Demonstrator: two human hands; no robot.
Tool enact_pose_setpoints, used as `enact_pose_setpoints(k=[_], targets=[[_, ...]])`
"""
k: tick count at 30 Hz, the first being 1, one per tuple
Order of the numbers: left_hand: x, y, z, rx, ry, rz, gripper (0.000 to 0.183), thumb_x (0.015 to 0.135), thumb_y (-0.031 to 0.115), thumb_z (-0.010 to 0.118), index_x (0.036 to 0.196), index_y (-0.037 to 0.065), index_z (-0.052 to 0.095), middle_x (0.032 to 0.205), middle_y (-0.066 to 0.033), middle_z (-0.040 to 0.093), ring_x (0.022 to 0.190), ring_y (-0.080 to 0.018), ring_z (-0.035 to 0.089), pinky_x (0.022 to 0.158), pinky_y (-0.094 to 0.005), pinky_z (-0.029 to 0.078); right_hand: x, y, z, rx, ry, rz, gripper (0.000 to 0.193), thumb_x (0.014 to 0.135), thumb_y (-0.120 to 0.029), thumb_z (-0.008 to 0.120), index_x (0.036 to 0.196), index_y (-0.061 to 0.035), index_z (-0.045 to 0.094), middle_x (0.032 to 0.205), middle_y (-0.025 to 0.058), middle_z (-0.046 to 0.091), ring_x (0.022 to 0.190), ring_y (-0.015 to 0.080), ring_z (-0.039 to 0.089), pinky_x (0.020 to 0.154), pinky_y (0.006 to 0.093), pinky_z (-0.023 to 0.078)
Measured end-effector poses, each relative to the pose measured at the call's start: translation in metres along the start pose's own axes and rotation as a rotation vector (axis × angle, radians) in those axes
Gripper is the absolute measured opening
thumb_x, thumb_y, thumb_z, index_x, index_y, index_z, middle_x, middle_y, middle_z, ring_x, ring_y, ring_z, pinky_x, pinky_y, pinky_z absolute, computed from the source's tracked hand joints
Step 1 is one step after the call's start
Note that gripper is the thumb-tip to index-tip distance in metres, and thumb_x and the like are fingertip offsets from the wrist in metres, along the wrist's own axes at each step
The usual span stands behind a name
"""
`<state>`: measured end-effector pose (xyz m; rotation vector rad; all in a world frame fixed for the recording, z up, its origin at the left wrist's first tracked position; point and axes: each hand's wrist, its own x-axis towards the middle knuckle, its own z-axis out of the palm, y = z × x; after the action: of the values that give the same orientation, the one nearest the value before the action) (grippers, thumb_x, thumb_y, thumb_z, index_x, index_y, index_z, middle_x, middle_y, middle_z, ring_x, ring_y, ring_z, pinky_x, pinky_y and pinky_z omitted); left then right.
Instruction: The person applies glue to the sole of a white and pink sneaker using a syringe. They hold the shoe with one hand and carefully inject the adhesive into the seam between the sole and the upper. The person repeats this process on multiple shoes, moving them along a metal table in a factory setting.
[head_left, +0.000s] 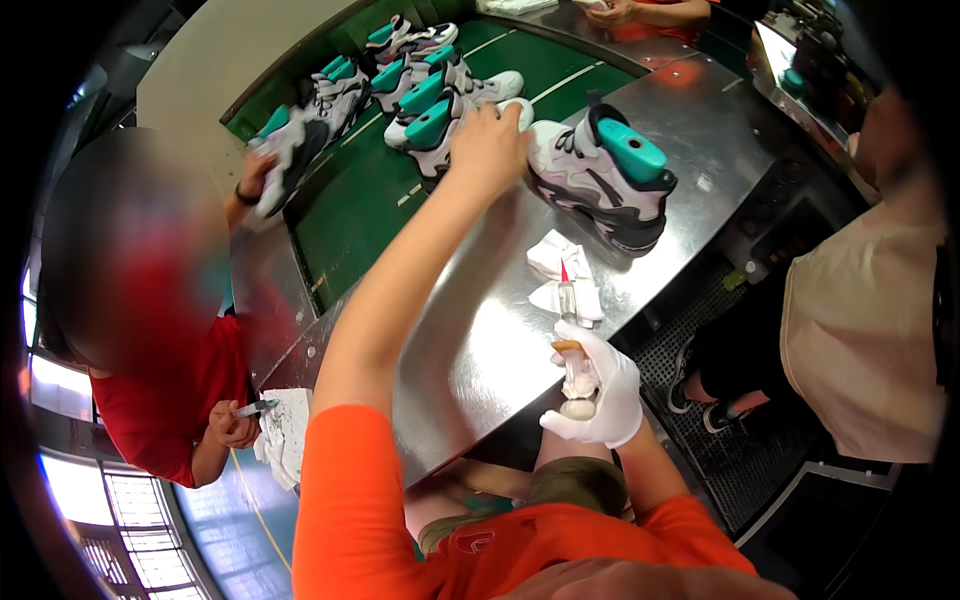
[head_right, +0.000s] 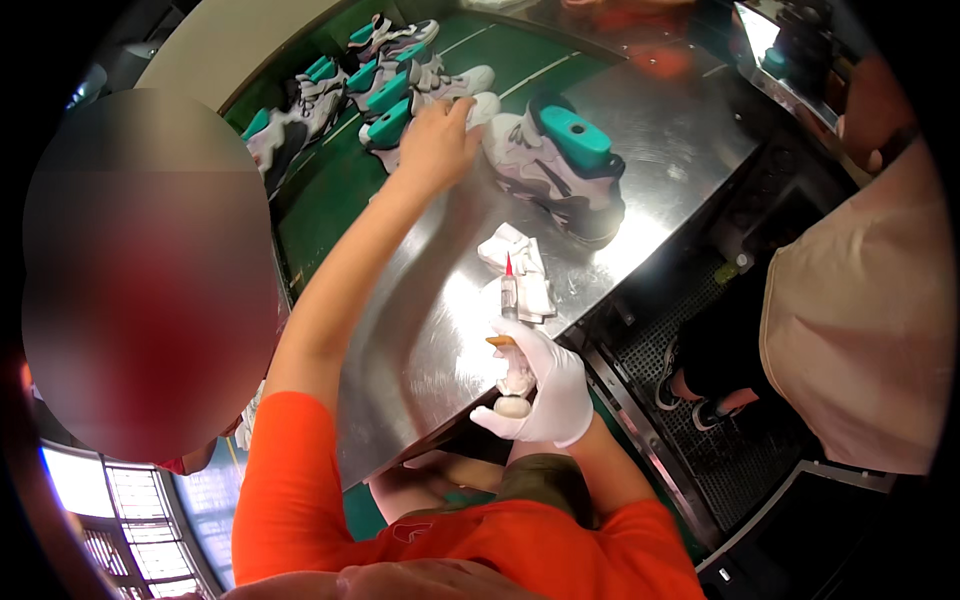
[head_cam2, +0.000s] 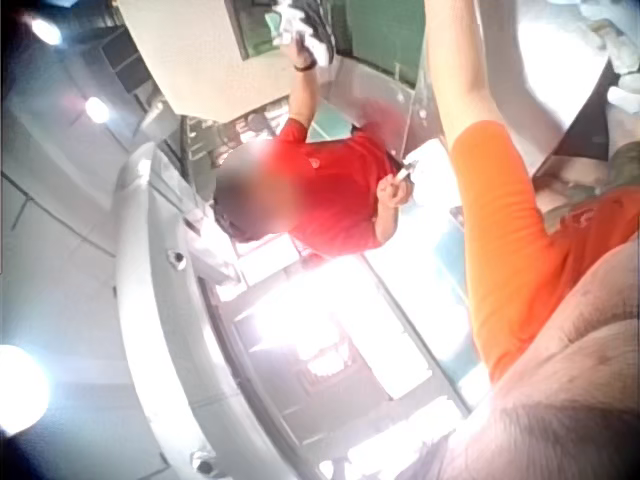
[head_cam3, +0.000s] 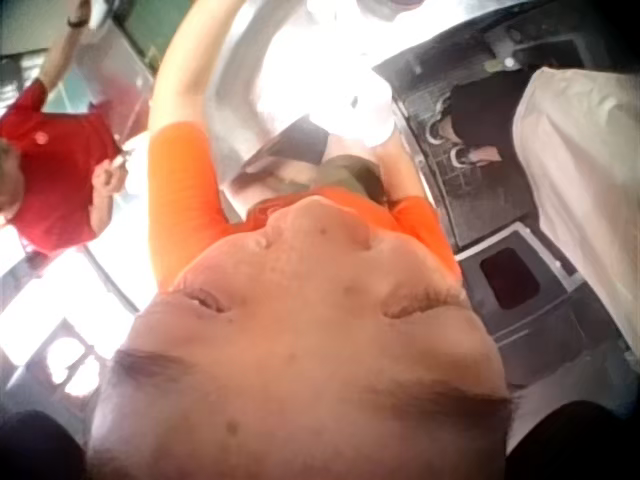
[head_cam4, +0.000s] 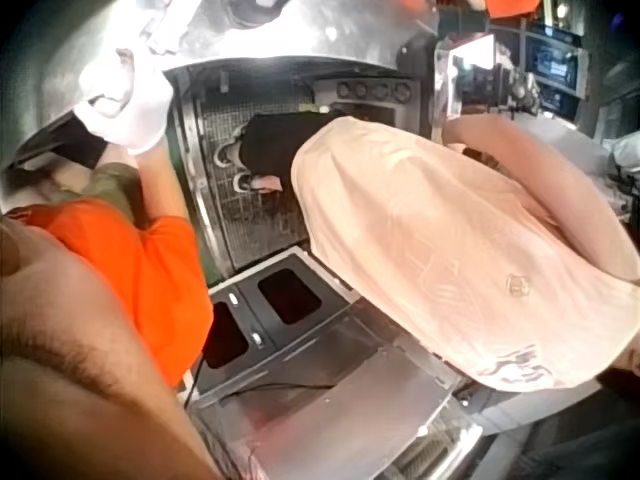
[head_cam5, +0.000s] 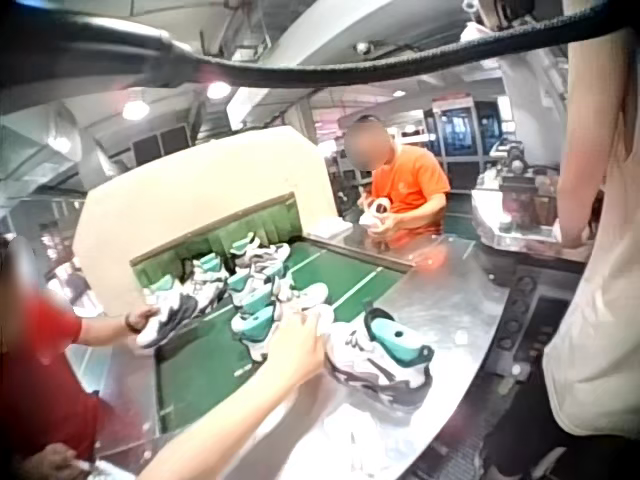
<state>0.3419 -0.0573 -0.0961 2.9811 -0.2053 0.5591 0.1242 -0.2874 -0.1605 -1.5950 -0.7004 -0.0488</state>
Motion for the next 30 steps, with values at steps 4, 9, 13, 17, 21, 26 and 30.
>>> enact_pose_setpoints(k=[4, 9, 13, 17, 21, 26, 30], targets=[[0.004, 0.082, -0.056, -0.553, -0.307, -0.336, 0.087, 0.087, 0.069, 0.050, 0.139, -0.001, 0.045, 0.114, -0.0313, 0.065, 0.103, -0.0416, 0.067, 0.088, -0.0452, 0.054, -0.004, -0.009, -0.012, -0.175, -0.030, 0.015, 0.083, 0.060, -0.030, 0.087, 0.131, -0.0062, 0.053, 0.107, 0.0137, 0.069, 0.092, 0.0313, 0.069, 0.082, 0.0369, 0.056], [0.045, 0.128, -0.063, -0.146, -0.437, -0.230, 0.071, 0.083, 0.061, 0.059, 0.119, 0.000, 0.065, 0.118, -0.0196, 0.068, 0.110, -0.0302, 0.067, 0.093, -0.0386, 0.052, -0.003, -0.015, 0.000, -0.376, -0.082, 0.024, 0.075, 0.064, -0.039, 0.085, 0.126, -0.0110, 0.053, 0.105, 0.0116, 0.069, 0.091, 0.0308, 0.069, 0.076, 0.0401, 0.057], [0.049, 0.128, -0.051, -0.389, -0.289, -0.458, 0.051, 0.071, 0.036, 0.072, 0.107, -0.001, 0.071, 0.116, -0.0187, 0.068, 0.107, -0.0322, 0.067, 0.089, -0.0378, 0.055, 0.003, -0.031, -0.003, -0.385, -0.173, 0.196, 0.068, 0.067, -0.040, 0.083, 0.121, -0.0110, 0.054, 0.107, 0.0138, 0.067, 0.096, 0.0350, 0.067, 0.081, 0.0421, 0.054], [0.020, 0.090, -0.076, -0.904, -0.199, -0.602, 0.048, 0.075, 0.019, 0.074, 0.109, -0.013, 0.062, 0.108, -0.0213, 0.066, 0.081, -0.0406, 0.071, 0.065, -0.0513, 0.063, 0.006, -0.035, -0.007, -0.430, -0.246, 0.261, 0.069, 0.070, -0.039, 0.082, 0.125, -0.0108, 0.051, 0.112, 0.0143, 0.066, 0.099, 0.0328, 0.067, 0.085, 0.0392, 0.054], [-0.038, 0.019, -0.134, -0.913, 0.128, -0.509, 0.050, 0.078, 0.029, 0.072, 0.113, -0.004, 0.058, 0.100, -0.0165, 0.066, 0.083, -0.0258, 0.070, 0.059, -0.0405, 0.062, 0.007, -0.036, -0.007, -0.382, -0.290, 0.228, 0.078, 0.072, -0.036, 0.080, 0.136, -0.0061, 0.046, 0.120, 0.0159, 0.065, 0.105, 0.0329, 0.066, 0.093, 0.0368, 0.051], [-0.161, 0.008, -0.232, -0.250, 0.141, -0.163, 0.042, 0.079, 0.030, 0.067, 0.117, 0.014, 0.057, 0.094, -0.0133, 0.068, 0.079, -0.0231, 0.066, 0.077, -0.0332, 0.050, 0.009, -0.050, -0.020, -0.330, -0.357, 0.377, 0.082, 0.072, -0.033, 0.081, 0.140, -0.0032, 0.045, 0.123, 0.0189, 0.064, 0.108, 0.0320, 0.065, 0.096, 0.0352, 0.049], [-0.260, 0.007, -0.271, 0.036, 0.063, 0.207, 0.041, 0.077, 0.012, 0.069, 0.117, 0.013, 0.058, 0.106, -0.0138, 0.066, 0.091, -0.0341, 0.065, 0.075, -0.0369, 0.052, 0.014, -0.058, -0.018, -0.424, -0.408, 0.327, 0.071, 0.071, -0.033, 0.083, 0.129, -0.0031, 0.054, 0.118, 0.0198, 0.066, 0.108, 0.0319, 0.065, 0.095, 0.0364, 0.050]])
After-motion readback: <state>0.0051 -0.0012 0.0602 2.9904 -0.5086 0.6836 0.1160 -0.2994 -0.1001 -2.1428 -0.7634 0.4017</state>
